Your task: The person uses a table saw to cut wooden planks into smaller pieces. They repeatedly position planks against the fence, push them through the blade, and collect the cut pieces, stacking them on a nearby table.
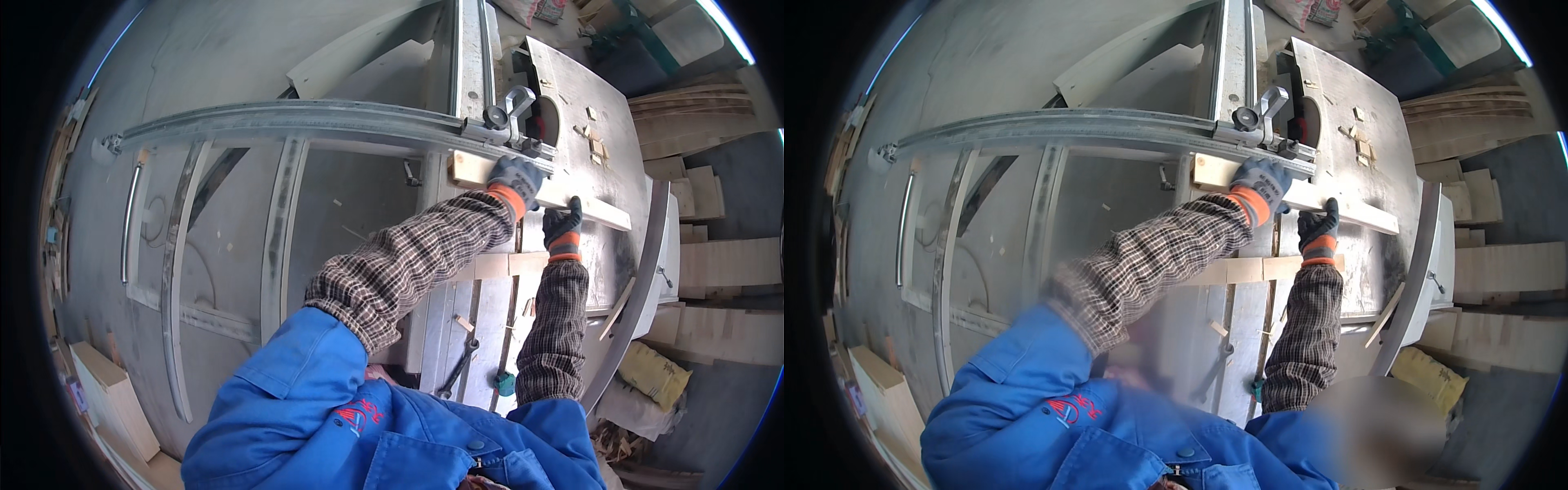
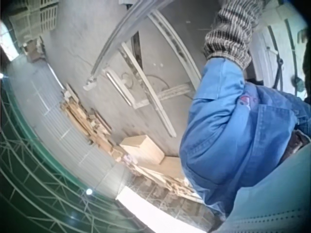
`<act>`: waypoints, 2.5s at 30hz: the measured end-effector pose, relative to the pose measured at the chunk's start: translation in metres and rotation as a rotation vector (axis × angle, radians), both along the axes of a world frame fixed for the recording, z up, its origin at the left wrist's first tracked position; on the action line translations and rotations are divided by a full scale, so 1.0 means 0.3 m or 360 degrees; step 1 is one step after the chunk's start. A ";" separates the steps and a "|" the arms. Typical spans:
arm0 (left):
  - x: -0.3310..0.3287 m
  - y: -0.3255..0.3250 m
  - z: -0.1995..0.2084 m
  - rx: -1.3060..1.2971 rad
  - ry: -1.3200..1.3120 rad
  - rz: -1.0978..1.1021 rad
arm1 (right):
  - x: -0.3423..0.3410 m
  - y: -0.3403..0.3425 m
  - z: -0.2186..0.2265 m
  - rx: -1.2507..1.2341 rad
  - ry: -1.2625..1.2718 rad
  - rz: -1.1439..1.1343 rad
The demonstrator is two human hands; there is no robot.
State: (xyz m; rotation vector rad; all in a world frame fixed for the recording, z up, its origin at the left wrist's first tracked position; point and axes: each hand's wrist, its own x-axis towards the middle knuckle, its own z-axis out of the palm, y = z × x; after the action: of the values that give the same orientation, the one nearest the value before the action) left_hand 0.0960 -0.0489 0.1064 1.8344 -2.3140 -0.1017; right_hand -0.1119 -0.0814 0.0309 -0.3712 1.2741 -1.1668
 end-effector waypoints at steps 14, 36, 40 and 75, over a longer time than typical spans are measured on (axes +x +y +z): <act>-0.014 -0.183 -0.411 -0.0272 -0.0375 0.0215 | 0.056 -0.096 -0.318 0.0264 0.0071 -0.0139; -0.009 -0.306 -0.502 -0.0405 -0.0687 0.0479 | 0.103 -0.181 -0.379 0.0116 0.0480 0.0687; 0.022 -0.309 -0.448 0.0101 -0.0690 0.0117 | 0.193 -0.167 -0.345 0.0114 0.0569 0.0373; -0.057 -0.207 -0.169 0.0338 -0.0809 0.0157 | 0.208 -0.131 -0.200 0.0156 0.1187 0.0395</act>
State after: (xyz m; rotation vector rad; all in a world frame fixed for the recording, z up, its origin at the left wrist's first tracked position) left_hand 0.0787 -0.1110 0.0558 2.2979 -2.6105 0.1584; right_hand -0.0495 -0.1208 -0.0290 -0.9198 1.8512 -0.7627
